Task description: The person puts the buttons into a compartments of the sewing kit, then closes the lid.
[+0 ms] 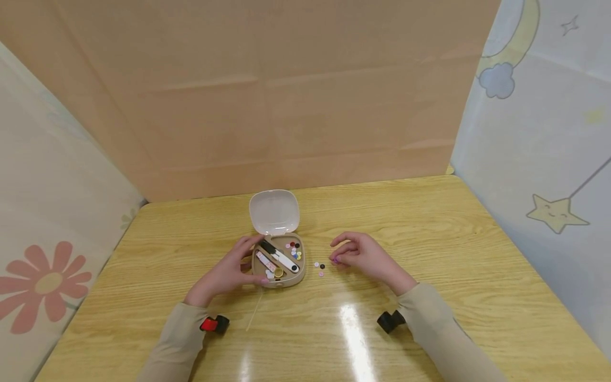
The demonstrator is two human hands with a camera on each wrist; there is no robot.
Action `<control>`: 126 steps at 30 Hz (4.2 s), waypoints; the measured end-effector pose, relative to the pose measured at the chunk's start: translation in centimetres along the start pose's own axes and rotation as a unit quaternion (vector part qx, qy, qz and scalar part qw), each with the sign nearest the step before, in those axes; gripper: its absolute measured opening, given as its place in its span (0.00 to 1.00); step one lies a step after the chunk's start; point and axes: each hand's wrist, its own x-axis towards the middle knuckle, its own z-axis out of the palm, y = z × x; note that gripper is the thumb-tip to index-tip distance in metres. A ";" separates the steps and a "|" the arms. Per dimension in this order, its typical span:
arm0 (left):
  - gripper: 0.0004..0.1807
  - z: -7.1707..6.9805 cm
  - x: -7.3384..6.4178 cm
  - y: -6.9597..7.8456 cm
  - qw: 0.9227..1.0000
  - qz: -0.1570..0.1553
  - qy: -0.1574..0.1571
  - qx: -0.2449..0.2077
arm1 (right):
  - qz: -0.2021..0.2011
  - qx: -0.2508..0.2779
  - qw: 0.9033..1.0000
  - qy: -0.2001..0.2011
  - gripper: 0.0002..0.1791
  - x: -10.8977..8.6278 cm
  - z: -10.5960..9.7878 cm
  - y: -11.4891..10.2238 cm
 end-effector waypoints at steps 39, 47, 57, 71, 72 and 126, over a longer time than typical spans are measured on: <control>0.52 0.1 0.3 -0.6 1.000 -0.005 0.001 0.002 | -0.006 0.015 1.000 0.022 0.20 4.7 1.9 -1.4; 0.51 -0.1 -0.1 0.4 1.000 0.002 -0.003 -0.004 | -0.013 0.025 0.999 0.022 0.21 5.1 2.5 -1.5; 0.51 -0.1 0.1 -0.2 1.000 0.004 -0.004 -0.001 | -0.023 0.001 0.999 0.027 0.20 5.7 2.9 -1.4; 0.54 0.2 1.1 -3.5 1.000 0.011 0.005 0.008 | -0.029 -0.023 0.999 0.029 0.19 6.4 4.3 -1.6; 0.54 0.2 1.1 -3.5 1.000 0.011 0.006 0.009 | -0.030 -0.022 0.999 0.030 0.18 6.5 4.4 -1.6; 0.53 0.2 0.5 -1.7 1.000 0.005 0.000 -0.007 | -0.022 0.005 0.999 0.045 0.16 5.4 4.2 -1.3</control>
